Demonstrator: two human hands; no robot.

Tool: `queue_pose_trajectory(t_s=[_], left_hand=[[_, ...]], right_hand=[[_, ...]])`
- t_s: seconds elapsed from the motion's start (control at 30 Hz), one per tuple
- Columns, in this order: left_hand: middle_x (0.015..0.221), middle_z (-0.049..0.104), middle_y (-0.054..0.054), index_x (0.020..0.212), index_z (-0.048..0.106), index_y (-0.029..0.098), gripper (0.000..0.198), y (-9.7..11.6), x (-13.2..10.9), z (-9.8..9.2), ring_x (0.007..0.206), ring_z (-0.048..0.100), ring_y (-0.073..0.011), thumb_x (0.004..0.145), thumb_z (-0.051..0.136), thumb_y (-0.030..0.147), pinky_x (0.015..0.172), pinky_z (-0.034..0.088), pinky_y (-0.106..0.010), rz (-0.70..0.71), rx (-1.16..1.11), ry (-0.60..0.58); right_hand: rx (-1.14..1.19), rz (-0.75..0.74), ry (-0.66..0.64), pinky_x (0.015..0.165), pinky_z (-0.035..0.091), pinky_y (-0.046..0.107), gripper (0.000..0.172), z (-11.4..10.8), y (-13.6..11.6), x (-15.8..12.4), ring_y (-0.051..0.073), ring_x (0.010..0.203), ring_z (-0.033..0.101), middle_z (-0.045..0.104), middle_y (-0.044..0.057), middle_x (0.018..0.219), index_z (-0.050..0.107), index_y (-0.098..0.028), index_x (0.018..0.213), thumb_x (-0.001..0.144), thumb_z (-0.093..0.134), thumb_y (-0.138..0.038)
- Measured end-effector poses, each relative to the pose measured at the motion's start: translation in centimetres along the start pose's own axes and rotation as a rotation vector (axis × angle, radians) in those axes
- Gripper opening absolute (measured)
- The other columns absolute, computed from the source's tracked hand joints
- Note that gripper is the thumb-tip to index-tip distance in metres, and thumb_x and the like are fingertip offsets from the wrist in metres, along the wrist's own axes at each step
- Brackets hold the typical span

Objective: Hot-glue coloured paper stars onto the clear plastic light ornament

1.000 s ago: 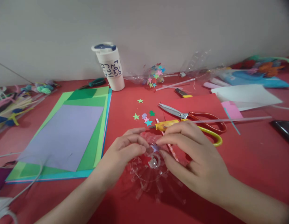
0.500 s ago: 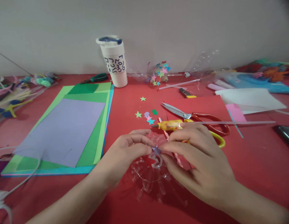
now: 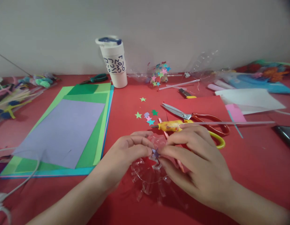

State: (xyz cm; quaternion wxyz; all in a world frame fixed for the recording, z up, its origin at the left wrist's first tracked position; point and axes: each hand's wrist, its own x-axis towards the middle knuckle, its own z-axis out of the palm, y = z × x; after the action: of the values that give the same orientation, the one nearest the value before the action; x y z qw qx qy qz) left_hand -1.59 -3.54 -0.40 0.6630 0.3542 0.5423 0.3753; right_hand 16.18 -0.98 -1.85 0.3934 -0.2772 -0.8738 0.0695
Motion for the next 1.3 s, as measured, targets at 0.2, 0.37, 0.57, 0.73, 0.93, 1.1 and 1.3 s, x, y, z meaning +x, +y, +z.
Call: queue_pose_trajectory(t_s=[0.2, 0.37, 0.57, 0.73, 0.93, 1.1, 1.3], left_hand=[[0.122, 0.061, -0.004, 0.063, 0.070, 0.021, 0.009, -0.05, -0.02, -0.03, 0.132, 0.037, -0.0295, 0.065, 0.062, 0.018, 0.109, 0.021, -0.041, -0.005, -0.006, 0.003], [0.121, 0.061, -0.004, 0.061, 0.067, 0.020, 0.009, 0.10, -0.11, -0.15, 0.131, 0.039, -0.0296, 0.067, 0.061, 0.018, 0.109, 0.020, -0.042, -0.008, 0.003, 0.002], [0.115, 0.062, -0.005, 0.060, 0.066, 0.020, 0.009, 0.18, -0.11, -0.03, 0.130, 0.040, -0.0287, 0.067, 0.061, 0.017, 0.110, 0.020, -0.040, -0.005, -0.005, -0.009], [0.115, 0.061, -0.005, 0.061, 0.066, 0.020, 0.008, 0.13, -0.02, -0.06, 0.130, 0.040, -0.0285, 0.068, 0.062, 0.017, 0.109, 0.022, -0.040, -0.006, -0.024, -0.025], [0.116, 0.060, -0.004, 0.065, 0.068, 0.020, 0.007, 0.07, 0.08, -0.11, 0.130, 0.040, -0.0273, 0.068, 0.062, 0.017, 0.109, 0.022, -0.038, 0.008, 0.009, -0.017], [0.111, 0.063, -0.004, 0.067, 0.070, 0.021, 0.008, 0.05, -0.13, -0.11, 0.131, 0.038, -0.0273, 0.068, 0.062, 0.017, 0.108, 0.023, -0.038, 0.015, -0.037, -0.056], [0.113, 0.064, -0.005, 0.066, 0.071, 0.021, 0.008, 0.14, -0.01, -0.06, 0.130, 0.039, -0.0291, 0.067, 0.063, 0.017, 0.109, 0.023, -0.040, 0.010, -0.049, -0.038]], right_hand=[[-0.017, -0.013, 0.007, 0.076, 0.042, 0.040, 0.006, -0.35, -0.12, 0.05, 0.017, 0.076, 0.052, 0.061, 0.003, 0.081, 0.063, -0.017, 0.081, 0.078, 0.065, -0.013], [-0.005, -0.016, 0.000, 0.080, 0.043, 0.043, 0.008, -0.60, -0.27, -0.05, 0.018, 0.075, 0.051, 0.062, 0.003, 0.081, 0.062, -0.018, 0.081, 0.076, 0.065, -0.012], [-0.011, -0.019, -0.002, 0.079, 0.043, 0.043, 0.009, -0.29, -0.12, -0.11, 0.018, 0.075, 0.050, 0.063, 0.003, 0.081, 0.062, -0.019, 0.079, 0.077, 0.065, -0.011], [0.007, -0.019, -0.008, 0.078, 0.042, 0.041, 0.009, -0.31, -0.13, 0.05, 0.017, 0.074, 0.049, 0.062, 0.002, 0.080, 0.064, -0.018, 0.078, 0.076, 0.064, -0.008], [0.042, -0.012, -0.005, 0.077, 0.042, 0.041, 0.009, -0.51, -0.13, 0.08, 0.017, 0.074, 0.049, 0.061, 0.003, 0.079, 0.064, -0.016, 0.079, 0.077, 0.063, -0.008], [0.062, 0.006, -0.005, 0.078, 0.043, 0.041, 0.011, -0.54, -0.05, 0.06, 0.016, 0.074, 0.050, 0.060, 0.003, 0.080, 0.064, -0.017, 0.081, 0.076, 0.063, -0.007], [0.055, 0.005, 0.002, 0.076, 0.044, 0.040, 0.012, -0.57, 0.01, 0.10, 0.017, 0.075, 0.050, 0.061, 0.003, 0.080, 0.063, -0.018, 0.082, 0.077, 0.063, -0.007]])
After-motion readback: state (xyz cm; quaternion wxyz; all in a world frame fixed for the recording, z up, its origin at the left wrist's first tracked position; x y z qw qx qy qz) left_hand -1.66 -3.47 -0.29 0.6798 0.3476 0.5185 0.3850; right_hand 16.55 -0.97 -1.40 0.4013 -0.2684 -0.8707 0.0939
